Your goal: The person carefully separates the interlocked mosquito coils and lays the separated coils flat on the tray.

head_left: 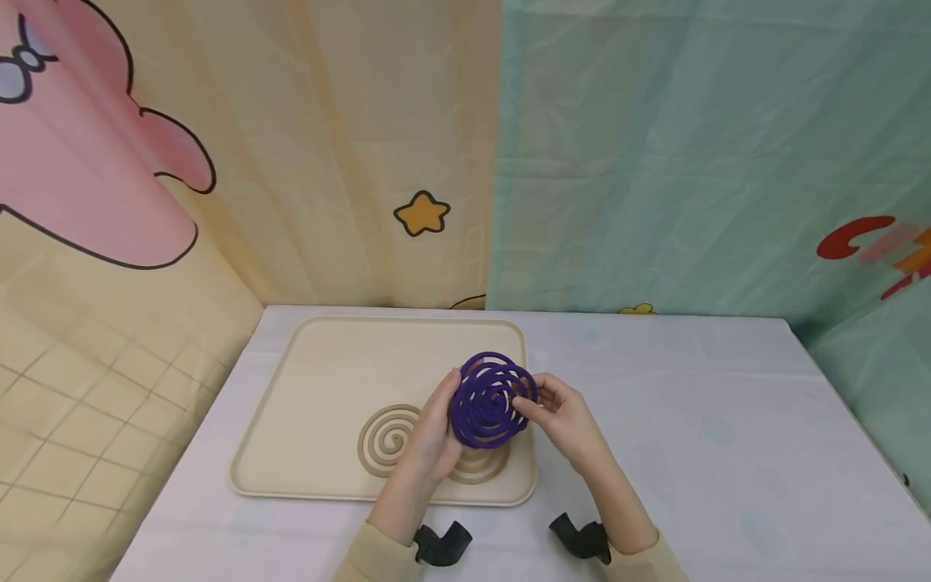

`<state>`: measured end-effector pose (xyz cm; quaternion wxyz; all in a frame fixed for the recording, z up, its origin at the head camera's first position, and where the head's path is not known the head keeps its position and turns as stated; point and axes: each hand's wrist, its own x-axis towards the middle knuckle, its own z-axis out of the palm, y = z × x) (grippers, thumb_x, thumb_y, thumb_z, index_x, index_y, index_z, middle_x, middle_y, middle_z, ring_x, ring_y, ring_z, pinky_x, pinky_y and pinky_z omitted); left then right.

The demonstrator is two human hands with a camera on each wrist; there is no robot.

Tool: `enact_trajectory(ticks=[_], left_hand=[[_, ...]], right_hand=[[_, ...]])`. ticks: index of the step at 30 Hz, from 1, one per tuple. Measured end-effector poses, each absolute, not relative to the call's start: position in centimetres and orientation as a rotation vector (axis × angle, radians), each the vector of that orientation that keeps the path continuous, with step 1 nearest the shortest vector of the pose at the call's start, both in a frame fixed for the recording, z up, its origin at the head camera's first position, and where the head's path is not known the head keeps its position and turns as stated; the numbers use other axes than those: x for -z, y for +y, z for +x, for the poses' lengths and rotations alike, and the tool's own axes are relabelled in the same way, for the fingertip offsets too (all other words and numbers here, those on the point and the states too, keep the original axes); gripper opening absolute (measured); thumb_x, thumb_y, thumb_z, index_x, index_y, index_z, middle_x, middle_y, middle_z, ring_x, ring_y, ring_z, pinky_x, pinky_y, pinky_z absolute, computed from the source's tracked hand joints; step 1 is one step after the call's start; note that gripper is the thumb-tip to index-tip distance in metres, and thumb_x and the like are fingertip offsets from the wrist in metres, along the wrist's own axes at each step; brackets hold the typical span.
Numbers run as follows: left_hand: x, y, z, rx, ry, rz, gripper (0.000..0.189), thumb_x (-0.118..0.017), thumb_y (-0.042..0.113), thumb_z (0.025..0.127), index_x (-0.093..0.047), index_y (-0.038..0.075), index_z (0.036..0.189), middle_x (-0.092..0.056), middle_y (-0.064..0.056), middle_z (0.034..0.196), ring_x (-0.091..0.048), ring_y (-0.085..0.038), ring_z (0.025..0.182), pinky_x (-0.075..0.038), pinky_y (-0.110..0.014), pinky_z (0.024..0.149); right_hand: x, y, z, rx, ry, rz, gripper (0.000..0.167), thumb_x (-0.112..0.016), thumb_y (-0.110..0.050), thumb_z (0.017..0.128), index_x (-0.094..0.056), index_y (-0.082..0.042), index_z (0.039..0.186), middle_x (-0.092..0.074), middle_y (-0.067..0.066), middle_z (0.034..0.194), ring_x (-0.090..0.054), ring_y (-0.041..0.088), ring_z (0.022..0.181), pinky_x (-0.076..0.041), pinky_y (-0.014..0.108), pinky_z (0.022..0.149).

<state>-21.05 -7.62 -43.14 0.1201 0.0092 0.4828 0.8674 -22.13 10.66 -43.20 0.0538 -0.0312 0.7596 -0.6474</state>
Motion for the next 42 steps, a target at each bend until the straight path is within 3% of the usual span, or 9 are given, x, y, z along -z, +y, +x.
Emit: enact_trajectory(ticks=[7,20,24,28,33,37,42], left_hand=[[43.1,-7.3,-21.0,-2.560,1.340,0.047,0.032,-0.030,0.029,0.106,-0.048,0.012,0.126,-0.063,0.009,0.115,-0.060,-0.005,0.111,-0.047,-0.022,0.100],[43.7,-6.3,-20.6,-2.650,1.289,0.157,0.035,-0.018,0.028,0.106,-0.048,0.023,0.122,-0.058,0.008,0.124,-0.057,-0.007,0.117,-0.047,-0.027,0.102],[43.6,-5.9,-20.5,-2.674,1.280,0.118,0.036,-0.016,0.028,0.106,-0.047,0.022,0.124,-0.057,0.007,0.125,-0.057,-0.008,0.117,-0.047,-0.028,0.102],[43.6,-5.6,-20.3,-2.708,1.281,0.034,0.037,-0.016,0.028,0.106,-0.045,0.019,0.127,-0.057,0.006,0.125,-0.056,-0.009,0.118,-0.046,-0.029,0.103],[43.6,-5.1,-20.0,-2.737,1.353,-0.002,0.032,-0.023,0.028,0.106,-0.044,0.018,0.126,-0.056,0.003,0.130,-0.054,-0.011,0.122,-0.043,-0.029,0.105],[43.7,-4.8,-19.6,-2.703,1.488,0.070,0.031,-0.028,0.026,0.105,-0.041,0.012,0.129,-0.050,-0.005,0.136,-0.052,-0.012,0.124,-0.044,-0.027,0.103],[44.2,-4.7,-19.2,-2.637,1.711,0.191,0.045,-0.032,0.020,0.102,-0.033,-0.002,0.142,-0.039,-0.019,0.138,-0.054,-0.014,0.119,-0.048,-0.022,0.097]], right_hand=[[43.0,10.5,-22.2,1.994,2.354,-0.022,0.021,-0.071,0.002,0.085,-0.065,0.006,0.104,-0.071,0.011,0.096,-0.064,0.002,0.082,-0.054,0.015,0.075],[43.3,10.4,-22.0,2.237,2.277,0.072,0.034,-0.073,0.005,0.082,-0.061,0.007,0.115,-0.067,0.002,0.089,-0.065,0.004,0.079,-0.055,0.017,0.072],[43.4,10.2,-21.9,2.242,2.369,0.054,0.036,-0.075,0.001,0.083,-0.062,0.004,0.116,-0.069,0.011,0.099,-0.064,0.003,0.084,-0.054,0.015,0.076],[43.8,9.9,-21.5,2.162,2.746,-0.135,0.038,-0.079,-0.004,0.081,-0.064,-0.001,0.116,-0.066,0.012,0.109,-0.060,0.007,0.093,-0.051,0.016,0.079],[43.7,9.3,-20.8,1.958,3.043,-0.399,0.032,-0.080,-0.009,0.081,-0.068,-0.004,0.110,-0.065,0.007,0.106,-0.060,0.018,0.095,-0.052,0.021,0.078],[43.4,8.9,-20.5,1.889,2.829,-0.295,0.035,-0.077,-0.017,0.085,-0.067,-0.007,0.117,-0.064,0.007,0.110,-0.062,0.019,0.096,-0.054,0.021,0.077],[42.9,8.7,-20.5,1.843,2.598,-0.104,0.041,-0.074,-0.022,0.089,-0.062,-0.006,0.124,-0.064,0.010,0.116,-0.062,0.020,0.099,-0.053,0.022,0.079]])
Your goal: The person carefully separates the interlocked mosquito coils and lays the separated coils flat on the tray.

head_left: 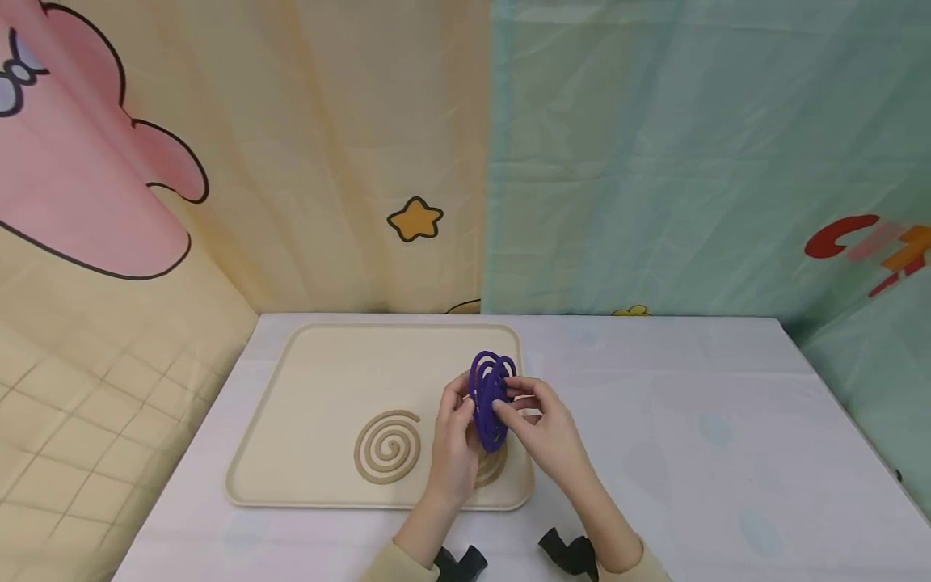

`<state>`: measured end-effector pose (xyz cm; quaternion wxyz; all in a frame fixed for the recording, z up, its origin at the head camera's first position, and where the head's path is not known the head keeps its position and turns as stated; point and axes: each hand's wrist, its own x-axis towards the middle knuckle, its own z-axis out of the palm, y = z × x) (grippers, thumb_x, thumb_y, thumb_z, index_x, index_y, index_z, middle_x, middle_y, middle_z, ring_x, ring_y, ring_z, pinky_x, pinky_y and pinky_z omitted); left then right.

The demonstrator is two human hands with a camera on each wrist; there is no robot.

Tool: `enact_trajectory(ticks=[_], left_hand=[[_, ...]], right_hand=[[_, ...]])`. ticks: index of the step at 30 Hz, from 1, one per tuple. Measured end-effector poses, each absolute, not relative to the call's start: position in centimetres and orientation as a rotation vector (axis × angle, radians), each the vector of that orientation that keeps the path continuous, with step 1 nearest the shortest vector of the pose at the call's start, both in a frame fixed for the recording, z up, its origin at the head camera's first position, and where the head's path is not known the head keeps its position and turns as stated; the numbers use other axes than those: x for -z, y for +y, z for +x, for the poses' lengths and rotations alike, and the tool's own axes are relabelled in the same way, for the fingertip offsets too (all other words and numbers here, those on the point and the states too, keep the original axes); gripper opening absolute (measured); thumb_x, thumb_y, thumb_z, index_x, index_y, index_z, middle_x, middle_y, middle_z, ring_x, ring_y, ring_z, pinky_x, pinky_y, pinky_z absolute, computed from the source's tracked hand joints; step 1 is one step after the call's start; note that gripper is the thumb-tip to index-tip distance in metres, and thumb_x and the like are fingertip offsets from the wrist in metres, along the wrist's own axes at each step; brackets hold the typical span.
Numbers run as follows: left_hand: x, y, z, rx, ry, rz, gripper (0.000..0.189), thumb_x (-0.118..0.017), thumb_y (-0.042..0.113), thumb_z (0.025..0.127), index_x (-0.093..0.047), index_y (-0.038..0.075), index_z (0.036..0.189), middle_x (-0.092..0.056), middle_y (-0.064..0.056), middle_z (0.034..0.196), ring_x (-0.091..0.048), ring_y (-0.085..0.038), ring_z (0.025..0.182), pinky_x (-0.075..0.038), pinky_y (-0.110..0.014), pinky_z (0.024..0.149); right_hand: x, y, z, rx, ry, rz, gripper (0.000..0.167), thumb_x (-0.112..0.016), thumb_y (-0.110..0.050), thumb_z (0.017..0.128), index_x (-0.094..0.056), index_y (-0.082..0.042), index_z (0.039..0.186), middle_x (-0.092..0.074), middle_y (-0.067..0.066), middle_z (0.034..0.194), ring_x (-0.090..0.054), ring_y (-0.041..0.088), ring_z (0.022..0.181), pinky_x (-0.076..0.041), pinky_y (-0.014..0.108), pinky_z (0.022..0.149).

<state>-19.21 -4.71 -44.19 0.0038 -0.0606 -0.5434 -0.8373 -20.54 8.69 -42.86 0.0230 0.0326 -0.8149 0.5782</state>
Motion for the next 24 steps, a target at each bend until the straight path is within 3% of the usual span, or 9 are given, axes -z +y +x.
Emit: enact_trajectory(ticks=[7,12,18,24], left_hand=[[44.7,-4.9,-18.9,2.496,-1.819,-0.231,0.048,-0.034,0.019,0.102,-0.033,-0.001,0.145,-0.037,-0.023,0.137,-0.056,-0.012,0.112,-0.051,-0.021,0.090],[44.5,-5.6,-19.2,2.505,-1.883,-0.237,0.050,-0.031,0.030,0.107,-0.035,0.000,0.147,-0.040,-0.026,0.145,-0.056,-0.015,0.115,-0.052,-0.022,0.091],[43.6,-6.6,-19.9,2.643,-1.862,-0.211,0.057,-0.034,0.034,0.107,-0.035,-0.008,0.144,-0.042,-0.027,0.146,-0.056,-0.009,0.119,-0.049,-0.021,0.098],[43.2,-6.6,-20.1,2.618,-1.931,-0.120,0.050,-0.040,0.031,0.105,-0.046,-0.005,0.140,-0.052,-0.025,0.138,-0.061,-0.014,0.111,-0.054,-0.026,0.090]], right_hand=[[42.9,8.5,-20.9,-1.869,-2.525,0.045,0.038,-0.075,-0.015,0.086,-0.061,-0.002,0.119,-0.066,0.012,0.108,-0.061,0.017,0.095,-0.052,0.020,0.077],[43.3,8.2,-20.9,-1.875,-2.447,0.090,0.038,-0.077,-0.009,0.082,-0.061,0.001,0.114,-0.065,0.015,0.101,-0.062,0.022,0.093,-0.055,0.019,0.076],[43.6,8.2,-20.7,-1.705,-2.472,0.240,0.045,-0.079,-0.005,0.076,-0.059,-0.002,0.116,-0.063,0.011,0.104,-0.062,0.023,0.096,-0.058,0.028,0.080],[44.0,8.3,-20.4,-1.533,-2.450,0.409,0.045,-0.079,-0.005,0.073,-0.059,-0.003,0.112,-0.061,0.007,0.104,-0.062,0.018,0.092,-0.058,0.030,0.078]])
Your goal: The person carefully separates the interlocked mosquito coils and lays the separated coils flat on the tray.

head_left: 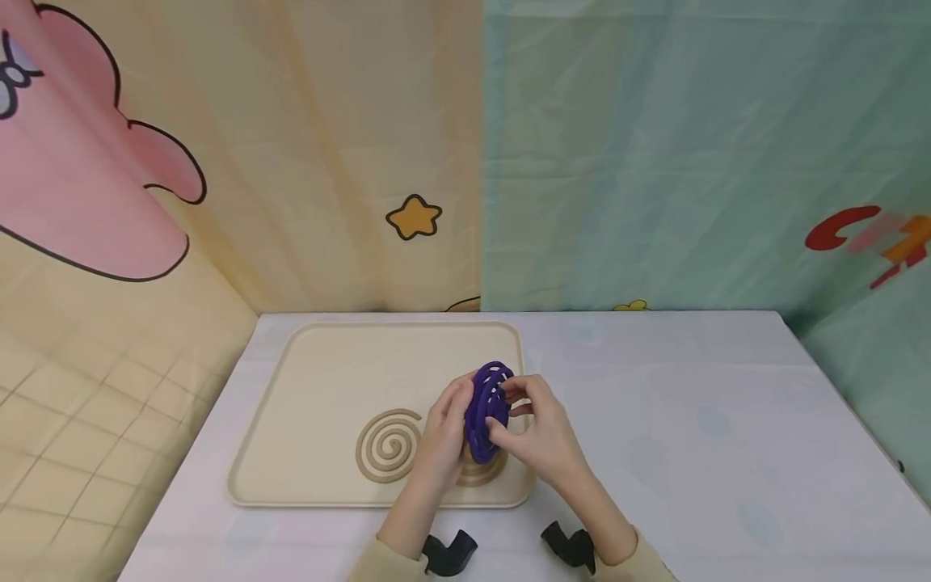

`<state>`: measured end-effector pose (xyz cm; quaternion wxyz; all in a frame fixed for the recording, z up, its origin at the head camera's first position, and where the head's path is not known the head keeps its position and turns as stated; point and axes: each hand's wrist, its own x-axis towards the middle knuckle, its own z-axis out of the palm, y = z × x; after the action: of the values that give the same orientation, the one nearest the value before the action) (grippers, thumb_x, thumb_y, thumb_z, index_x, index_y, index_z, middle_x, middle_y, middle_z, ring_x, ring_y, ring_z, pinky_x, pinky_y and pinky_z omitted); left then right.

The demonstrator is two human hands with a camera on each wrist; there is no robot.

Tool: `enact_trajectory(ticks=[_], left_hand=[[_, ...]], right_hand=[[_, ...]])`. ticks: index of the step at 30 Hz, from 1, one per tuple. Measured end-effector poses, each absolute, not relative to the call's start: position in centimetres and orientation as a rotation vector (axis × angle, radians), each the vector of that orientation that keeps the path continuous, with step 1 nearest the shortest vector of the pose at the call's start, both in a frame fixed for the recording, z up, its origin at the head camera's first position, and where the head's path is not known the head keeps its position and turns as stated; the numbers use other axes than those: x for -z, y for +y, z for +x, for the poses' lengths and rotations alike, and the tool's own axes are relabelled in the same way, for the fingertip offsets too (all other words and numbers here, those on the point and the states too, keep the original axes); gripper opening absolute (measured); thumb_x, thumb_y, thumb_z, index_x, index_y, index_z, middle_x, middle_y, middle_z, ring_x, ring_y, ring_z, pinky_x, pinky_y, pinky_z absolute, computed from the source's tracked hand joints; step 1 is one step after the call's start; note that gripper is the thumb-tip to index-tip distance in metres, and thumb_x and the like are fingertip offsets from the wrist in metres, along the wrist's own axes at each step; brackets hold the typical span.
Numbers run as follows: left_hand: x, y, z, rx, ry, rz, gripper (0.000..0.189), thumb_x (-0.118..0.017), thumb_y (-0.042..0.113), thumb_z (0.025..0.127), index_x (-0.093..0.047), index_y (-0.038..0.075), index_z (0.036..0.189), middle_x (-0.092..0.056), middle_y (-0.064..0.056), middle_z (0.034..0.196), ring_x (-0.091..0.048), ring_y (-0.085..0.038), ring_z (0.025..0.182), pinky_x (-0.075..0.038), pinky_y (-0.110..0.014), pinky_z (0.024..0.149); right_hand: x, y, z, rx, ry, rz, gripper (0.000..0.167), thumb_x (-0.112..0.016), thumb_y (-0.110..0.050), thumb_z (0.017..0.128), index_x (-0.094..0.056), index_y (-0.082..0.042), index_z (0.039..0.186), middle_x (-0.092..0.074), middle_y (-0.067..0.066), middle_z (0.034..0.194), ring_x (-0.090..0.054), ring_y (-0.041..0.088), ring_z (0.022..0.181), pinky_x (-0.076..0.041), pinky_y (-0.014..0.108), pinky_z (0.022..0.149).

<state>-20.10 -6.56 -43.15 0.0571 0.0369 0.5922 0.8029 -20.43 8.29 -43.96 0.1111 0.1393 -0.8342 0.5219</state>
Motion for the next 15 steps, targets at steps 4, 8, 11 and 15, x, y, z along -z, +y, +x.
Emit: enact_trajectory(ticks=[4,8,11,15], left_hand=[[43.15,-6.39,-20.11,-2.430,1.816,0.112,0.050,-0.038,0.030,0.106,-0.047,-0.006,0.139,-0.052,-0.028,0.137,-0.061,-0.017,0.112,-0.054,-0.026,0.090],[43.12,-6.49,-20.17,-2.452,1.740,0.168,0.058,-0.031,0.036,0.107,-0.041,-0.011,0.141,-0.053,-0.026,0.137,-0.060,-0.012,0.113,-0.053,-0.023,0.093],[43.26,-6.61,-20.33,-2.486,1.634,0.147,0.055,-0.034,0.035,0.107,-0.043,-0.009,0.140,-0.059,-0.012,0.128,-0.061,-0.007,0.110,-0.052,-0.021,0.092],[43.46,-6.75,-20.49,-2.522,1.547,0.106,0.042,-0.044,0.028,0.105,-0.052,-0.001,0.135,-0.064,0.002,0.116,-0.063,-0.006,0.102,-0.054,-0.020,0.087]], right_hand=[[44.02,8.26,-20.36,-1.508,-2.424,0.424,0.044,-0.079,-0.004,0.072,-0.058,-0.002,0.111,-0.060,0.008,0.103,-0.062,0.019,0.090,-0.059,0.030,0.076],[43.91,8.37,-20.29,-1.585,-2.420,0.366,0.045,-0.078,-0.004,0.074,-0.058,-0.001,0.113,-0.061,0.009,0.104,-0.062,0.020,0.091,-0.058,0.030,0.077],[43.78,8.40,-20.29,-1.666,-2.420,0.325,0.045,-0.078,-0.004,0.075,-0.057,-0.001,0.115,-0.062,0.011,0.104,-0.061,0.021,0.093,-0.058,0.030,0.077],[43.65,8.27,-20.31,-1.733,-2.432,0.296,0.046,-0.078,-0.004,0.075,-0.056,-0.001,0.116,-0.061,0.012,0.104,-0.060,0.022,0.095,-0.057,0.027,0.078]])
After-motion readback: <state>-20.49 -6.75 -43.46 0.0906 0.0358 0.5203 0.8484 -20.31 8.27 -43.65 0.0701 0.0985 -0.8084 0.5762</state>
